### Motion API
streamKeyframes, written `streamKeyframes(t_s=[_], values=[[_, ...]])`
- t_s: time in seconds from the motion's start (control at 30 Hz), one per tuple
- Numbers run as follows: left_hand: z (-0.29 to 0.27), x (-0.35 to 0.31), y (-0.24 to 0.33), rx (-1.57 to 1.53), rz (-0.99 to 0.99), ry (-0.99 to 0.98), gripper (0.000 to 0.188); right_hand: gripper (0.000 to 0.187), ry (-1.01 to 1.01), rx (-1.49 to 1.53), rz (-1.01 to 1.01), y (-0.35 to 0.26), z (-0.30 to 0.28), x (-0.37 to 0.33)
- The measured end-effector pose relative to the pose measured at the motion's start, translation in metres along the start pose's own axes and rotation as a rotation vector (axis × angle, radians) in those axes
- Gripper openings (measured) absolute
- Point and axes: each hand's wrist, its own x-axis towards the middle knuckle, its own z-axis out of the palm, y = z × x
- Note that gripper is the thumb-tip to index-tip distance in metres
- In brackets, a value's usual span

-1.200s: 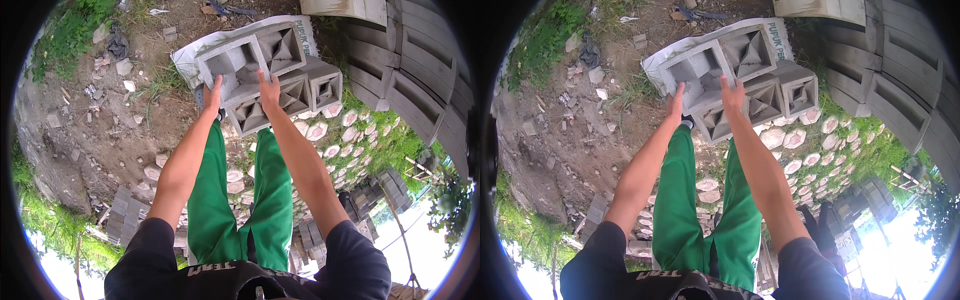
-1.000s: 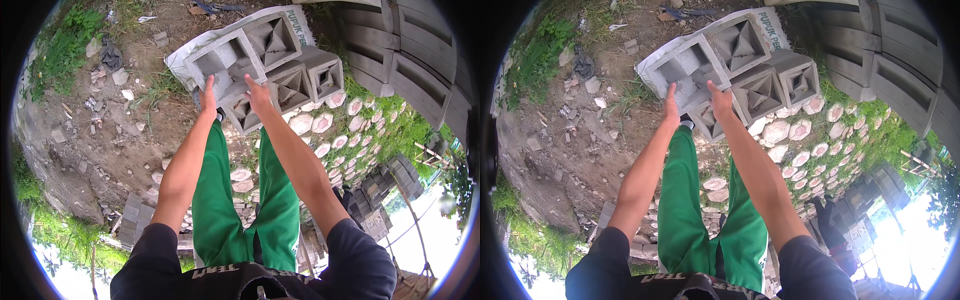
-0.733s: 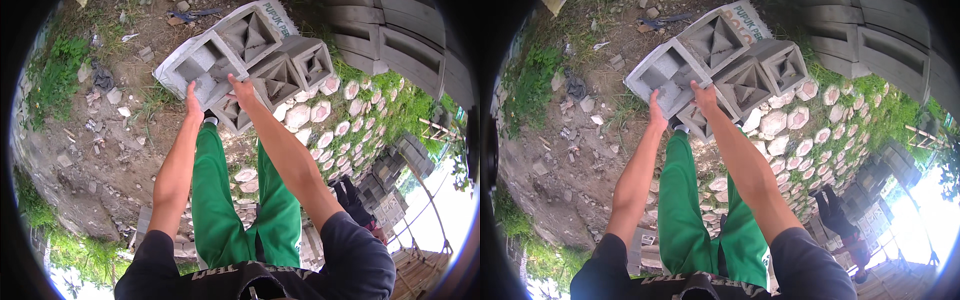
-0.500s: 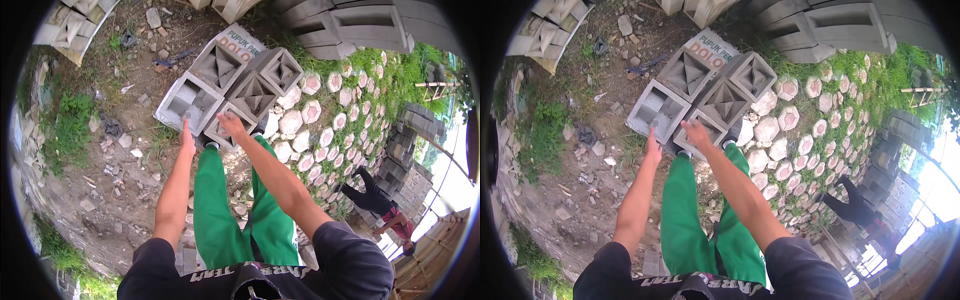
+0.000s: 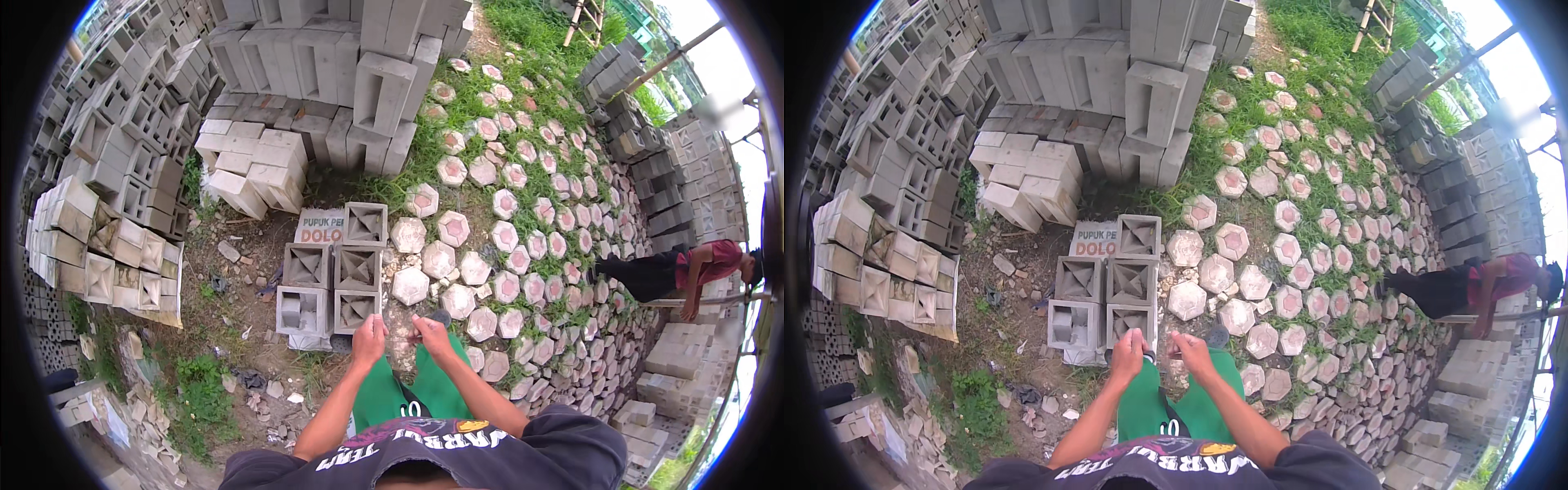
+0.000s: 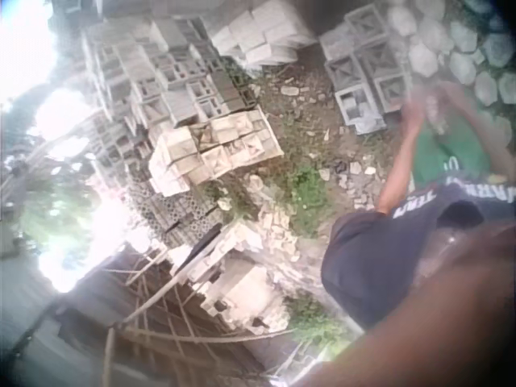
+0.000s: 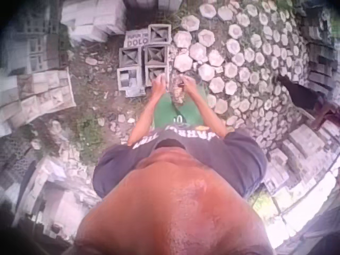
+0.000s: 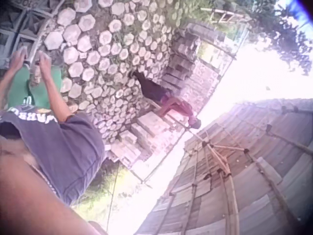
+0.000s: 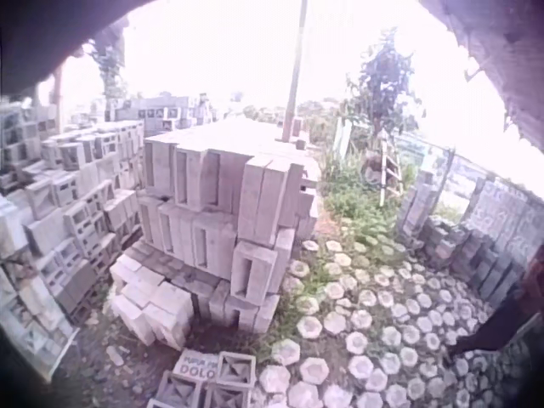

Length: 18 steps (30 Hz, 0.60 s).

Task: The person picks up grey hollow concrete blocks by hand from a stack and places them onto a new stack on the ground.

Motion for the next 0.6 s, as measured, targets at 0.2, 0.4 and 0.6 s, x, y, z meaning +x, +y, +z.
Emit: streamKeyframes(t_s=[0.2,0.4,0.6], values=[[0.076,0.007,0.11,0.101,0.35,-0.142,0.054,0.032,0.02,0.012,-0.36,-0.089,-0.104,-0.048],[0.18,0.013,0.173,-0.259,0.173,-0.335,0.056,0.02,0.226,0.237,-0.439,-0.107,-0.237,-0.072],[0.242,-0.003,0.282,-0.126,0.315,-0.531,0.036,0.014,0.47,0.39,-0.527,-0.12,-0.322,-0.105]])
